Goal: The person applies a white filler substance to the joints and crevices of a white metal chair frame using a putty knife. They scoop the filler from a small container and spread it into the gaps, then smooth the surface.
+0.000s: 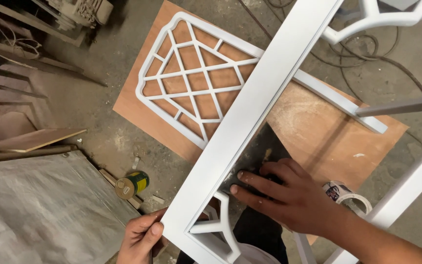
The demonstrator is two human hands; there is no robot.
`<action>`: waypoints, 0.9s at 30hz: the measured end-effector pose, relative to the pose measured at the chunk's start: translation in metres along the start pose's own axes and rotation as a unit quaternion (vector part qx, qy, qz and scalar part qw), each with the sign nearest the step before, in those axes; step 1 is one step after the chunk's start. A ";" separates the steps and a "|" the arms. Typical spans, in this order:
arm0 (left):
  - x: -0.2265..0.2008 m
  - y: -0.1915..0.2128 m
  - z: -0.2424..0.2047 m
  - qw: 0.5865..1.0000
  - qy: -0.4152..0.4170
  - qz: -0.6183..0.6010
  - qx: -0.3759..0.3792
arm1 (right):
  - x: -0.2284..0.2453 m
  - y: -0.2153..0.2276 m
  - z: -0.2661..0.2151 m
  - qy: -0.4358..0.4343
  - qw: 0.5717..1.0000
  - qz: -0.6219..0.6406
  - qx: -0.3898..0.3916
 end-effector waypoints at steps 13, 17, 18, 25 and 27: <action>-0.010 -0.005 0.004 0.999 -0.015 0.032 0.000 | -0.001 0.005 0.006 -0.010 0.999 -0.002 -0.035; -0.002 0.001 0.001 1.000 0.000 0.011 -0.023 | 0.001 0.011 0.008 -0.025 0.999 0.025 -0.037; -0.003 0.000 0.000 1.000 0.001 0.013 -0.020 | 0.002 0.009 0.007 -0.018 0.999 0.016 -0.030; -0.013 -0.005 0.005 0.996 -0.046 0.081 0.008 | 0.012 0.022 0.009 0.031 0.995 -0.091 -0.006; -0.019 -0.011 0.005 0.995 -0.063 0.069 0.022 | 0.019 0.028 0.016 0.052 0.992 -0.112 -0.002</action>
Point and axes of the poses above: each hand's wrist, its own z-axis towards the middle knuckle, its own y-axis out of the back of the hand, x = y × z, the point moved 9 cm from there along z, towards the middle knuckle
